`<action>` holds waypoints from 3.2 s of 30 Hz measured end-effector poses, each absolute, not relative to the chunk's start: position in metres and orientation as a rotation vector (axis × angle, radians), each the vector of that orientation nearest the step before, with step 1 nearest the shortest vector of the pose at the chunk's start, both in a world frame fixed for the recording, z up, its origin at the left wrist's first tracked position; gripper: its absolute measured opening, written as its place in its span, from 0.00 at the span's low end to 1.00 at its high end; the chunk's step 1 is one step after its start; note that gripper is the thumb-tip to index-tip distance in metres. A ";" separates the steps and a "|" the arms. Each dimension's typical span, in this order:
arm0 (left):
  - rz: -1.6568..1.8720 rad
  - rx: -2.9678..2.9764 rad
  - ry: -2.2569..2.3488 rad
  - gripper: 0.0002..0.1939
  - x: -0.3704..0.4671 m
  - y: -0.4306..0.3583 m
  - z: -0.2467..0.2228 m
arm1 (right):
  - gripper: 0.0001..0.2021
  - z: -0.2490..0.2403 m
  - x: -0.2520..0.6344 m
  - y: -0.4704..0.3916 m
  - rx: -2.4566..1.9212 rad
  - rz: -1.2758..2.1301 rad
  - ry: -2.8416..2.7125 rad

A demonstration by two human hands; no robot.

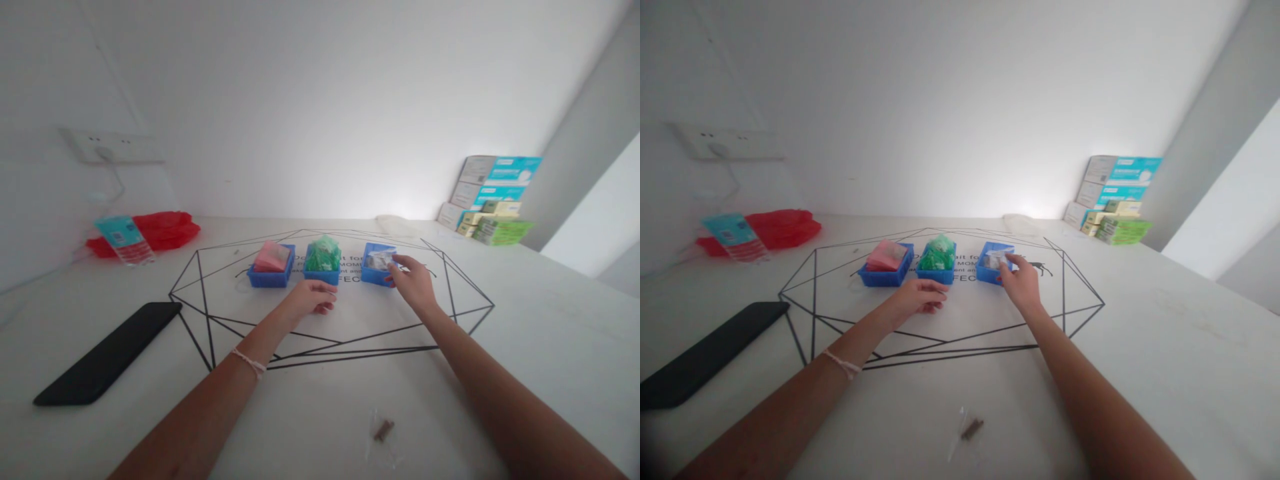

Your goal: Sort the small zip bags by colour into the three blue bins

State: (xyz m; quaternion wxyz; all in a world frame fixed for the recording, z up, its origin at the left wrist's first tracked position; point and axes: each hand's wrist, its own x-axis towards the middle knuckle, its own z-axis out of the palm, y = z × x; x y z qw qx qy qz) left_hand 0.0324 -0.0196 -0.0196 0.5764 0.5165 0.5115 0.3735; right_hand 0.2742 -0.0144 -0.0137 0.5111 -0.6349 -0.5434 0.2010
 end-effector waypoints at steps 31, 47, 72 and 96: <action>0.762 1.264 1.139 0.17 0.031 -0.020 -0.018 | 0.10 -0.017 0.235 -0.043 -1.130 1.333 -1.713; 0.654 1.364 1.137 0.11 0.027 -0.021 -0.022 | 0.09 -0.031 0.240 -0.030 -1.258 1.237 -1.615; 0.731 1.262 1.124 0.15 0.028 -0.019 -0.021 | 0.13 -0.027 0.244 -0.021 -1.174 1.101 -1.424; 0.654 1.645 2.195 0.22 -0.133 -0.073 0.046 | 0.09 0.002 0.264 -0.026 -1.172 0.836 -1.046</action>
